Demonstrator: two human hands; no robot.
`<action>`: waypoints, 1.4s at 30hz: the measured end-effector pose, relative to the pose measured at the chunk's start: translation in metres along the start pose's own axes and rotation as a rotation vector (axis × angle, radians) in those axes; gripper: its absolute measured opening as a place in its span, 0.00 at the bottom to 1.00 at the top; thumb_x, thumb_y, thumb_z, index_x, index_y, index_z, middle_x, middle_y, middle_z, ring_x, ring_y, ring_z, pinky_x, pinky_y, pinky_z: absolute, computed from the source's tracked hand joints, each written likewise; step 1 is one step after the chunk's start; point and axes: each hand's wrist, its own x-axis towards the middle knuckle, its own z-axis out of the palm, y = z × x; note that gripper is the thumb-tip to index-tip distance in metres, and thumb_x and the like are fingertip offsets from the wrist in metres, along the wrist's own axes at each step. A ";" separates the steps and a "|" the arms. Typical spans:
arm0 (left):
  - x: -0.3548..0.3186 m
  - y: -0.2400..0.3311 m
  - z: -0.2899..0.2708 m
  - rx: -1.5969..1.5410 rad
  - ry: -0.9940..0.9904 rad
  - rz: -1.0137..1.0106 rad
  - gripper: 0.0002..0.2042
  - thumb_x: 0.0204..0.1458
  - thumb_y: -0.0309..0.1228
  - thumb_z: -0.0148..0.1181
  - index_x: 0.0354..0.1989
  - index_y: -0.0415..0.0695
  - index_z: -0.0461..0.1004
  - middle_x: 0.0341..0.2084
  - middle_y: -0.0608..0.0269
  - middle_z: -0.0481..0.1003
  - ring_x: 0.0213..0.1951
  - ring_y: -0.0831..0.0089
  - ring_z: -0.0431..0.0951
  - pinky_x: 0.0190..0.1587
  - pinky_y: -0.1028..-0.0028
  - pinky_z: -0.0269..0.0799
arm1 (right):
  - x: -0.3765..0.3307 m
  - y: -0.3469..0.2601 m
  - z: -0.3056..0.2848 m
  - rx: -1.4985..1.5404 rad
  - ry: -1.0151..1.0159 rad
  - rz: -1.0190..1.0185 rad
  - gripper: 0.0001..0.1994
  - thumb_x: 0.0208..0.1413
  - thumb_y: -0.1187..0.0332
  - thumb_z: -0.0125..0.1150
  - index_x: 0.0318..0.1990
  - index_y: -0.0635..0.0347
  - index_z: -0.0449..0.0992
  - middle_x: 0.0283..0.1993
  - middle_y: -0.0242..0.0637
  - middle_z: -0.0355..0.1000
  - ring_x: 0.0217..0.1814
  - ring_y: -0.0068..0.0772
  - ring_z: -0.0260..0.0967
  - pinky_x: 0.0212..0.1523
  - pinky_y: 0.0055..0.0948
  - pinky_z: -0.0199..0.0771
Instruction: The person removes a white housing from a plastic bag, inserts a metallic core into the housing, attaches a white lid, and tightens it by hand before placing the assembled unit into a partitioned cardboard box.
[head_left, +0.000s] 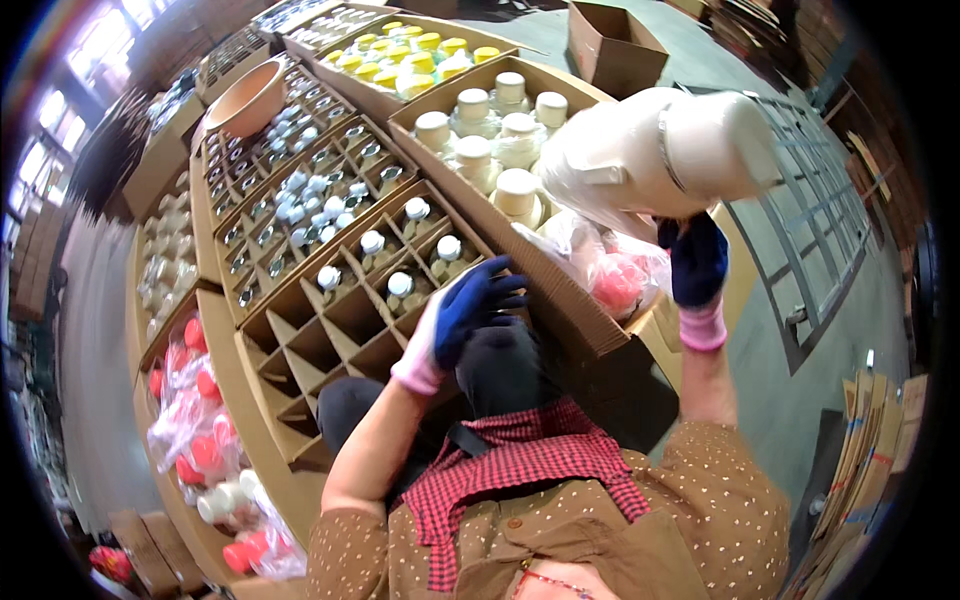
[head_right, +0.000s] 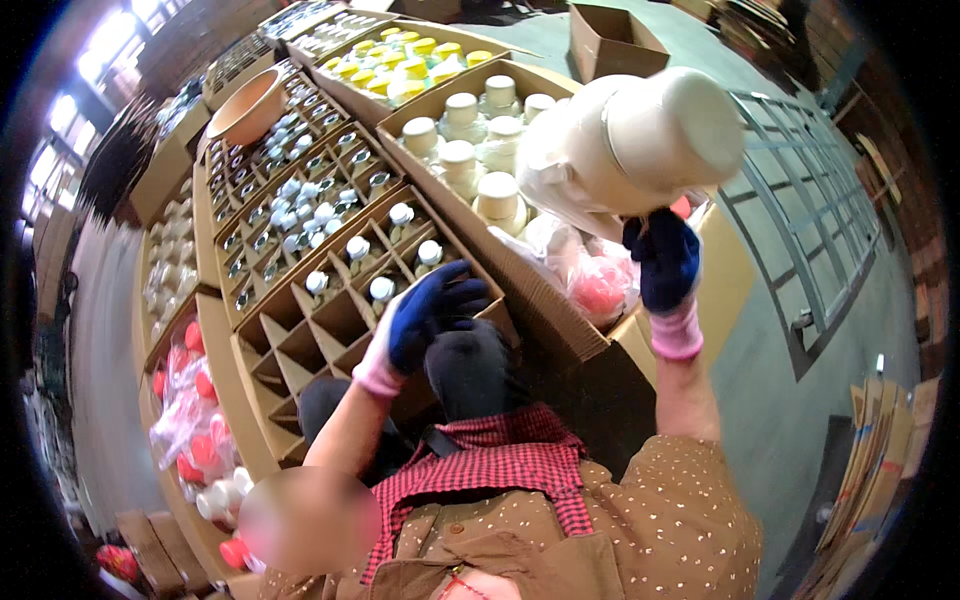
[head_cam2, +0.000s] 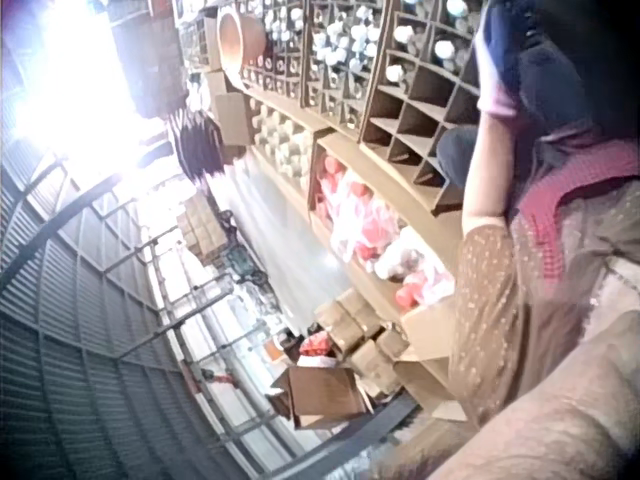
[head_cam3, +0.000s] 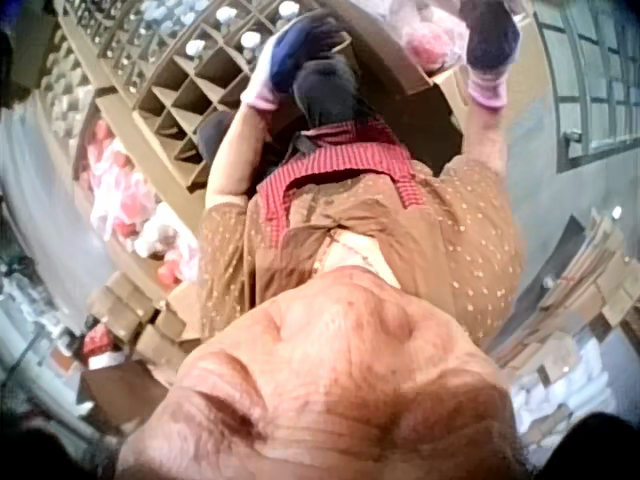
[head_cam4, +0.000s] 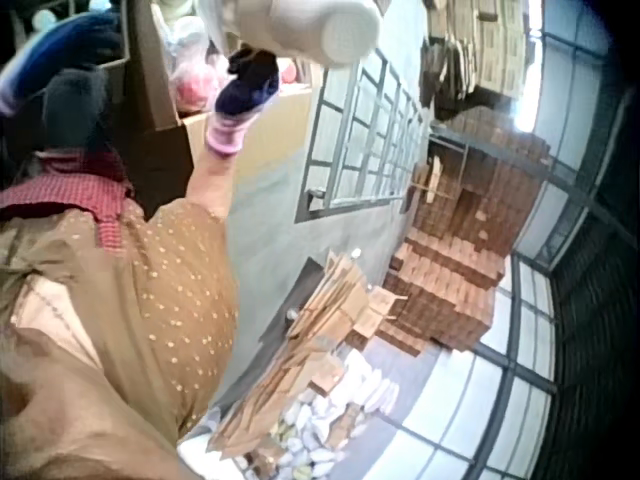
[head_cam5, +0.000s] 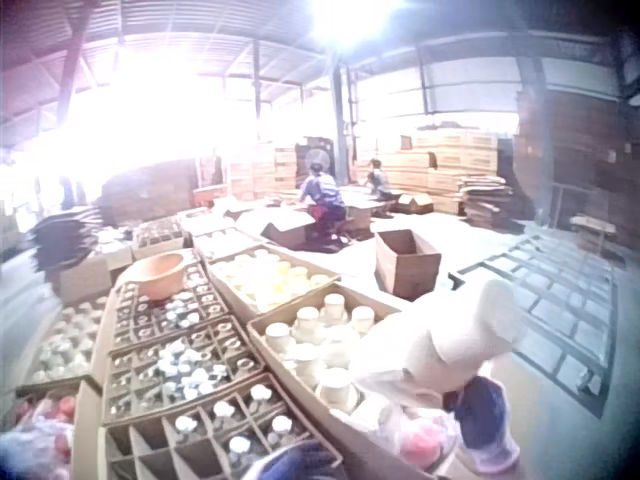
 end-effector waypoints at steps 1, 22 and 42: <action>0.004 -0.018 0.002 -0.295 -0.070 -0.013 0.28 0.67 0.49 0.40 0.70 0.46 0.54 0.61 0.50 0.68 0.60 0.58 0.70 0.58 0.63 0.69 | -0.009 -0.017 0.008 0.014 -0.011 -0.071 0.11 0.68 0.67 0.48 0.40 0.64 0.74 0.32 0.35 0.71 0.34 0.29 0.70 0.38 0.34 0.73; -0.170 0.010 -0.114 -0.367 0.627 0.786 0.11 0.58 0.25 0.59 0.48 0.38 0.74 0.52 0.57 0.72 0.55 0.69 0.72 0.58 0.70 0.67 | 0.040 -0.139 0.247 0.254 -0.680 -0.097 0.12 0.62 0.66 0.57 0.42 0.67 0.80 0.34 0.34 0.77 0.38 0.19 0.70 0.44 0.24 0.71; -0.088 0.091 -0.188 0.313 0.383 0.487 0.22 0.65 0.35 0.47 0.63 0.36 0.65 0.64 0.57 0.65 0.64 0.68 0.64 0.68 0.68 0.55 | 0.018 0.003 0.385 0.888 -0.672 0.724 0.13 0.64 0.66 0.50 0.40 0.66 0.78 0.39 0.36 0.77 0.41 0.27 0.74 0.43 0.29 0.73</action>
